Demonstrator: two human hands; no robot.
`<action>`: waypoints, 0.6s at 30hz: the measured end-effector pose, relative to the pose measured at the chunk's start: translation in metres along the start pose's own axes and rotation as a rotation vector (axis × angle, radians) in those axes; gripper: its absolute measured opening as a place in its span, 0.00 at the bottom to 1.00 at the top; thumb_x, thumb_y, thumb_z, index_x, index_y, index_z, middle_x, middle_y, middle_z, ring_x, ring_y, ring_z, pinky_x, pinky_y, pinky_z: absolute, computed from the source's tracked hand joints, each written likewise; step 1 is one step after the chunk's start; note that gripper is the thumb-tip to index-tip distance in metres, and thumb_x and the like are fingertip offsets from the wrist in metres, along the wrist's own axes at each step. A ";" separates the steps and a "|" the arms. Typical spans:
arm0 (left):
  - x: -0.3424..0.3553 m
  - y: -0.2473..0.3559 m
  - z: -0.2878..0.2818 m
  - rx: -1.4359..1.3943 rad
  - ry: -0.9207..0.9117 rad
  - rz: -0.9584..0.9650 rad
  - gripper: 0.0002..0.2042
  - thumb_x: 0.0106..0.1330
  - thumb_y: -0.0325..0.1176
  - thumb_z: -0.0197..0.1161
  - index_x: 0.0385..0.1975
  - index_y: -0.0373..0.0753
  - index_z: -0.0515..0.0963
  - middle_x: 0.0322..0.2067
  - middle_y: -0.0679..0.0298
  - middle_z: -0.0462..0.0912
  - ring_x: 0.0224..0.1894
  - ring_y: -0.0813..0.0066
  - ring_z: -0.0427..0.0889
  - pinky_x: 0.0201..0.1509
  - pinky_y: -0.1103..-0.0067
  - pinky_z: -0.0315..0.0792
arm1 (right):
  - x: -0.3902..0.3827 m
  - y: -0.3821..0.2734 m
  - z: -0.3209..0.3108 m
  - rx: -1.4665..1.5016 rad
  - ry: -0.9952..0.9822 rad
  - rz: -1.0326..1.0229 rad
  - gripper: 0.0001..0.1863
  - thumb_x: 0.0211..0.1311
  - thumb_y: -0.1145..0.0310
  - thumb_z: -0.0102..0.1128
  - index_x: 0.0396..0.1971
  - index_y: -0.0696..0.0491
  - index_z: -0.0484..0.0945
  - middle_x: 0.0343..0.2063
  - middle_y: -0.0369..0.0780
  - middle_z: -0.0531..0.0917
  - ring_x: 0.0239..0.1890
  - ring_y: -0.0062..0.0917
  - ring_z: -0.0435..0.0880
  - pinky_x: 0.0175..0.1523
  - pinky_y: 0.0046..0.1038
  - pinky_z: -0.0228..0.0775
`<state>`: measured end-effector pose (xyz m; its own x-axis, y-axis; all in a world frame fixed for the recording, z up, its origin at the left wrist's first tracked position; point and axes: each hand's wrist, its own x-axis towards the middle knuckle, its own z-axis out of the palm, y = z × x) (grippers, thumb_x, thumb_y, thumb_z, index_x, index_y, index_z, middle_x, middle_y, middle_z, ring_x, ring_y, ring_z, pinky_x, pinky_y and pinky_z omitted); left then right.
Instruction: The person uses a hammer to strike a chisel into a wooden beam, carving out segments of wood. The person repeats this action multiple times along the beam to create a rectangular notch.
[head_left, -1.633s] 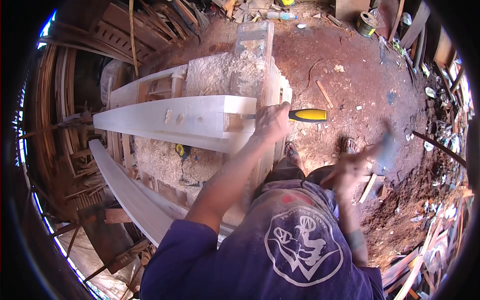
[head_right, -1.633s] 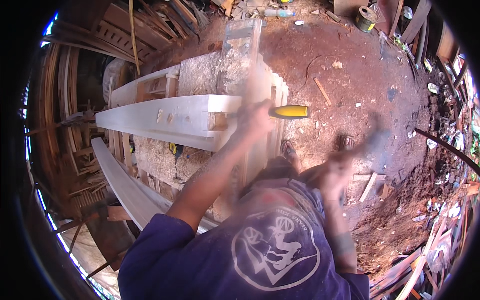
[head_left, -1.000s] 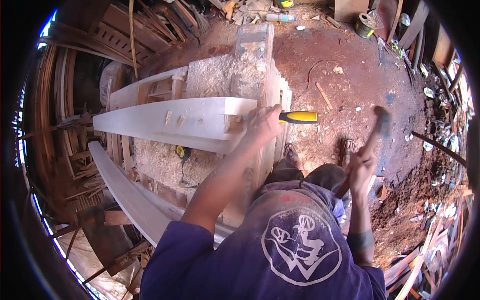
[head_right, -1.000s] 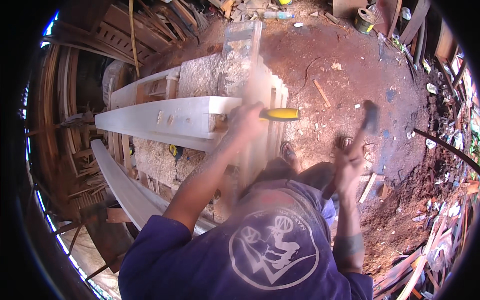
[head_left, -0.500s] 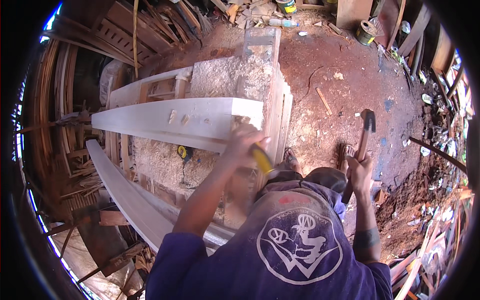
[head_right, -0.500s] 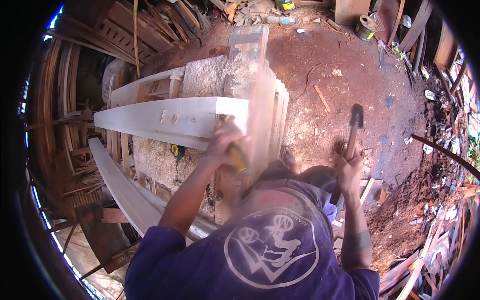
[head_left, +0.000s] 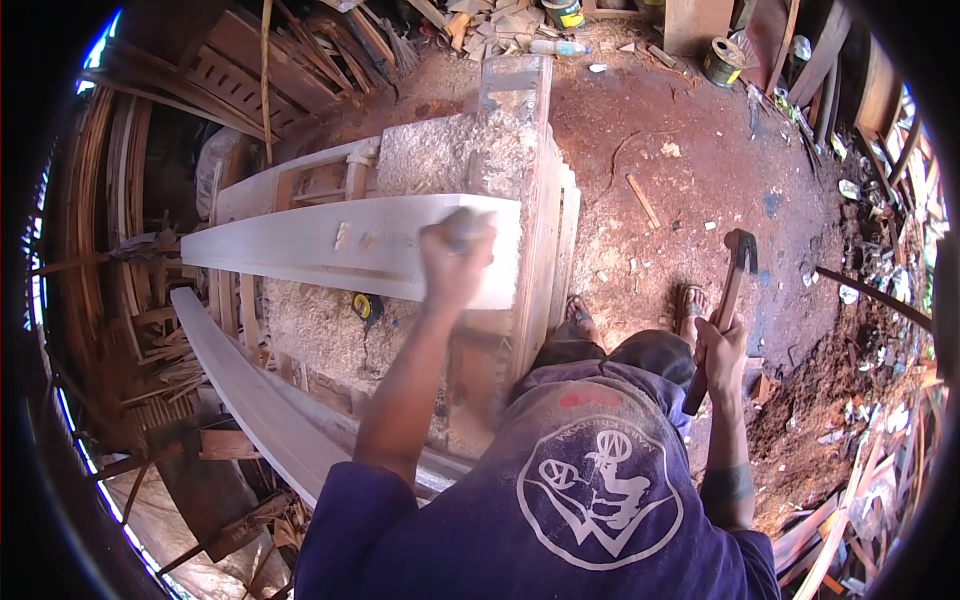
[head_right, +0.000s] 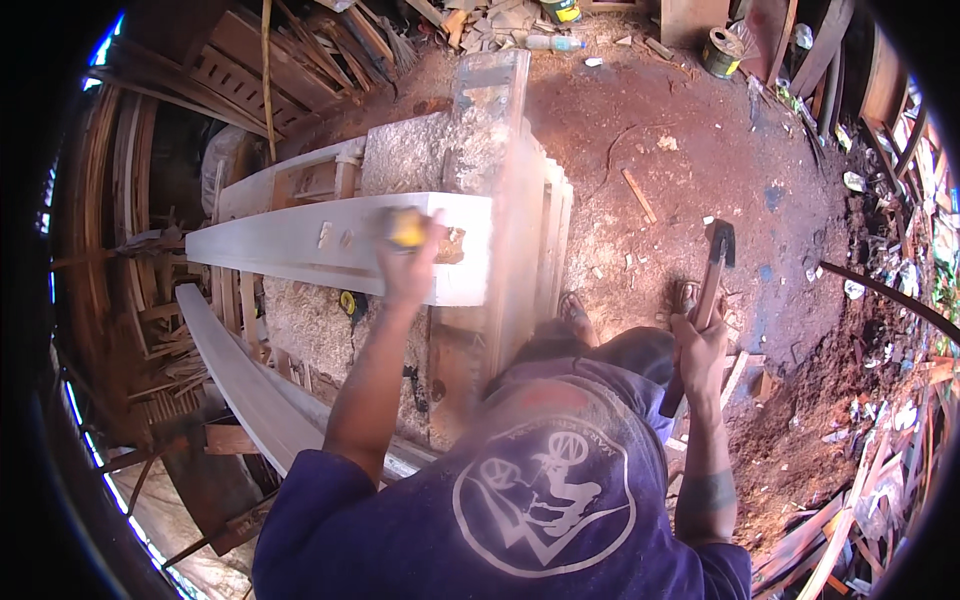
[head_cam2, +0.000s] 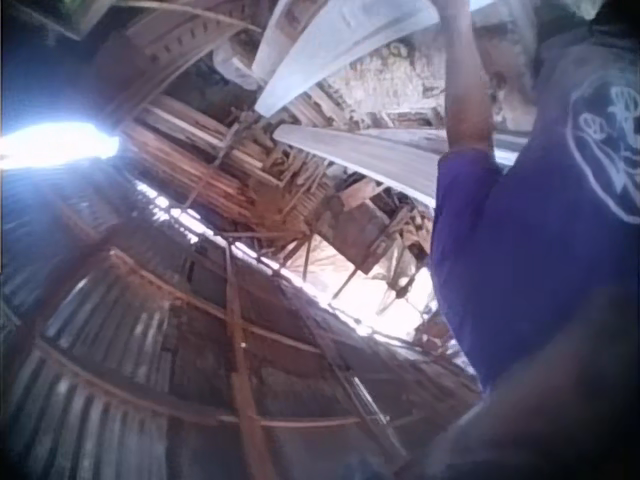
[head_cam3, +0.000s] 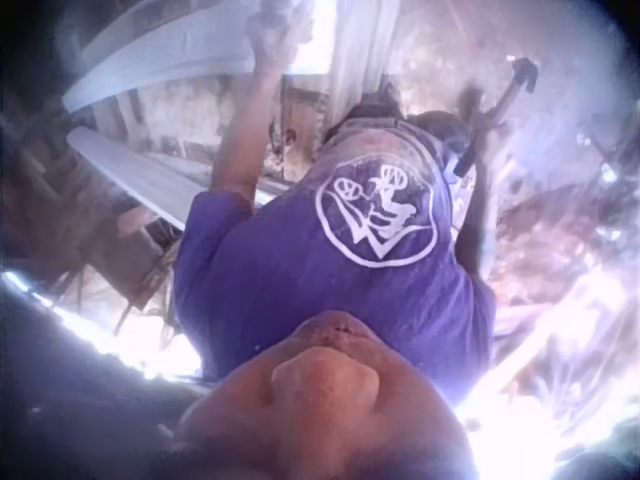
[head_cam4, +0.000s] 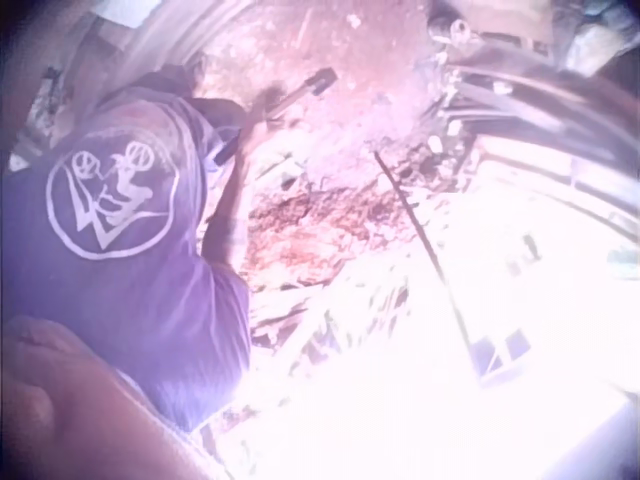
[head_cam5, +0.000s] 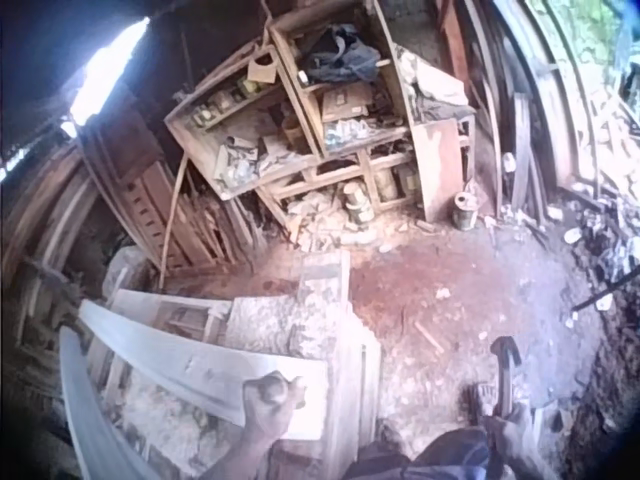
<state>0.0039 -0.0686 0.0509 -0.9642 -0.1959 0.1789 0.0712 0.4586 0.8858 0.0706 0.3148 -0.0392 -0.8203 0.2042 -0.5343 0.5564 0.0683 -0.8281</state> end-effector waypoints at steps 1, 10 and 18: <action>-0.003 0.001 0.016 0.177 -0.131 0.078 0.12 0.69 0.37 0.63 0.27 0.35 0.80 0.20 0.61 0.81 0.24 0.65 0.79 0.35 0.75 0.73 | -0.001 -0.001 0.002 0.012 -0.035 0.015 0.08 0.60 0.70 0.62 0.27 0.53 0.71 0.12 0.32 0.73 0.10 0.16 0.70 0.16 0.21 0.60; 0.020 0.019 0.011 0.977 -0.382 -0.194 0.19 0.57 0.49 0.72 0.36 0.38 0.84 0.31 0.45 0.86 0.39 0.49 0.87 0.47 0.58 0.77 | -0.013 -0.002 -0.007 -0.004 0.002 0.038 0.07 0.61 0.71 0.61 0.26 0.53 0.73 0.12 0.31 0.73 0.11 0.15 0.70 0.16 0.20 0.58; 0.032 -0.010 -0.001 1.230 -0.366 -0.358 0.28 0.52 0.58 0.71 0.42 0.39 0.84 0.35 0.46 0.87 0.44 0.45 0.85 0.53 0.57 0.76 | -0.003 -0.006 -0.007 0.070 -0.032 0.035 0.09 0.62 0.71 0.62 0.25 0.52 0.70 0.12 0.31 0.71 0.10 0.15 0.67 0.15 0.21 0.58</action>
<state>-0.0272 -0.0804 0.0484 -0.9074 -0.3155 -0.2776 -0.2879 0.9479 -0.1360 0.0706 0.3208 -0.0314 -0.8049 0.1742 -0.5672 0.5750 -0.0071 -0.8181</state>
